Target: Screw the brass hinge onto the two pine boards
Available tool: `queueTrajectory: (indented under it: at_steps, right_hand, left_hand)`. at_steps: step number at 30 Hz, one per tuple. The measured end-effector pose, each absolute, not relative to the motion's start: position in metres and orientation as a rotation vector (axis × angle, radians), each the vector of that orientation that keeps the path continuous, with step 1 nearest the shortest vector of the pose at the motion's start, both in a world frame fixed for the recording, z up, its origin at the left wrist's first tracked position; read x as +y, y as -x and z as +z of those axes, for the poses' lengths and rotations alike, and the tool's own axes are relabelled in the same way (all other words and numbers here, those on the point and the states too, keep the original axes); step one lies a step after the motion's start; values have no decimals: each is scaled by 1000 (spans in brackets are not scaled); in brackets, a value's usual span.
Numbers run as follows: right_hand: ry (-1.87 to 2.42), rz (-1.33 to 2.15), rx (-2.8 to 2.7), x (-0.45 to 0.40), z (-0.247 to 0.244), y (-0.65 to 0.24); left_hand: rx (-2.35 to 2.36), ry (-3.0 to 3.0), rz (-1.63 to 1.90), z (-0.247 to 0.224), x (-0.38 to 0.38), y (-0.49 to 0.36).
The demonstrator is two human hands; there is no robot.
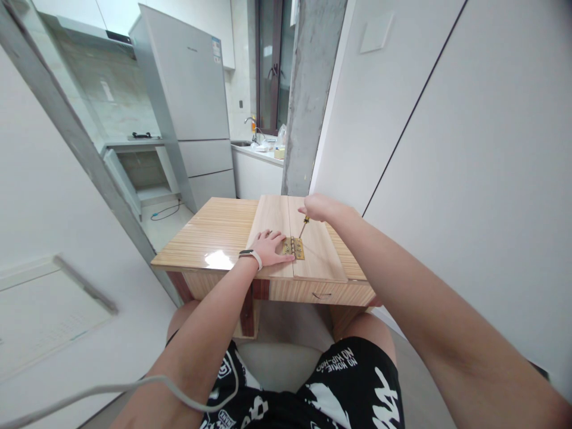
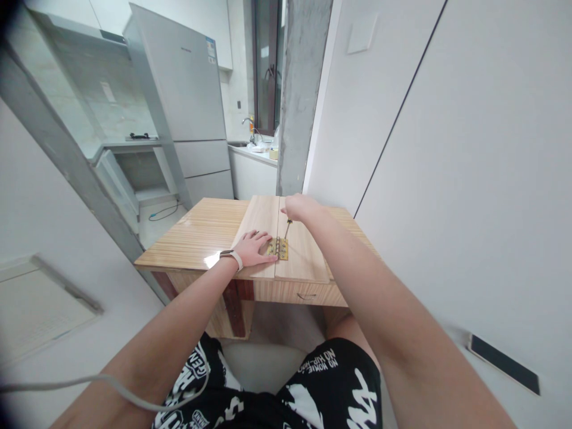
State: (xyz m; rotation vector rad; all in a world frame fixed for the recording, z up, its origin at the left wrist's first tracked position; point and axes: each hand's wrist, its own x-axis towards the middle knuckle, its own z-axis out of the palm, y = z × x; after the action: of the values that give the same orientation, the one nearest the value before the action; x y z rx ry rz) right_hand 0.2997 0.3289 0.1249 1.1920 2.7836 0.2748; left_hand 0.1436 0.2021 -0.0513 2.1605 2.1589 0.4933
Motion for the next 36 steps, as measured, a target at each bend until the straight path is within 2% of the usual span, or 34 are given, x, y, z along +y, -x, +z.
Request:
queueTrajectory:
  at_steps: [8,11,20,25,30,36]
  right_hand:
    - [-1020,220,2835,320,133,-306]
    - [-1025,157,2837,318,133,-306]
    - [-1175,270,2798,327,124,-299]
    - [-1045,281,2854,329,125,-302]
    - [-981,142,2876,325,128,-305]
    - [-1110,255,2830,328,122,-299]
  left_hand:
    - [2171,-2142,486,-54,203,-143]
    - [2171,-2148,483,-54,203,-143]
    - [2161,-2162,483,-53,203,-142]
    - [2162,-2151,479,-53,203,-143]
    - [2161,-2157,493,-55,204,-142]
    - [2155,-2179,499,-55,204,-142]
